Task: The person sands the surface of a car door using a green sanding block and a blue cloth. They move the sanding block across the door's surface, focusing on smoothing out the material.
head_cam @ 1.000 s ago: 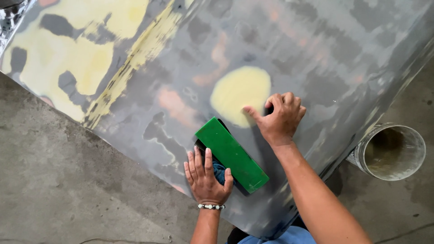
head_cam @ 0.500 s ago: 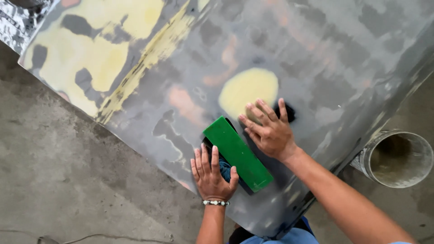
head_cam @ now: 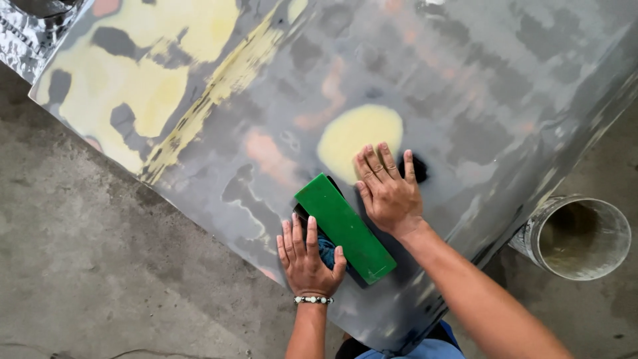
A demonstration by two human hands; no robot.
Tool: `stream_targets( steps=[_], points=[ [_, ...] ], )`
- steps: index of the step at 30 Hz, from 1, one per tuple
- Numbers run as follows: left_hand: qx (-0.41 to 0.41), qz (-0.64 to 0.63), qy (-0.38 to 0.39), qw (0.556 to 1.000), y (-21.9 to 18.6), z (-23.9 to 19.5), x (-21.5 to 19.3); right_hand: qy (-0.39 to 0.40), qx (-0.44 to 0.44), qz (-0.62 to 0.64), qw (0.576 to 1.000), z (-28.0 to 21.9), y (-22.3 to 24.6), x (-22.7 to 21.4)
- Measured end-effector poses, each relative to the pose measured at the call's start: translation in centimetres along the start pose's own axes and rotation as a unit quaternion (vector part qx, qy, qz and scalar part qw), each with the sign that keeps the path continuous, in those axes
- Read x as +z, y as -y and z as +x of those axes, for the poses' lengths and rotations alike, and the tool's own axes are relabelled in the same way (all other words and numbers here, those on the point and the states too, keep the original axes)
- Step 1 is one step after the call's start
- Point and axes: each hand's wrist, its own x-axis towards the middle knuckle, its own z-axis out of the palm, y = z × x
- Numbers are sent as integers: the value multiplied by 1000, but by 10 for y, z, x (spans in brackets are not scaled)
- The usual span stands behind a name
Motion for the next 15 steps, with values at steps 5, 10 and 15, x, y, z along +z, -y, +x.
stream_targets(
  steps=[5, 10, 15],
  points=[
    [3, -1, -6, 1000, 0, 1, 1, -22, -42, 43, 998, -2, -4, -8],
    [0, 7, -5, 1000, -1, 0, 0, -13, -29, 21, 999, 5, 7, -7],
    [2, 1, 5, 1000, -2, -2, -5, -12, -25, 57, 998, -1, 7, -5]
  ],
)
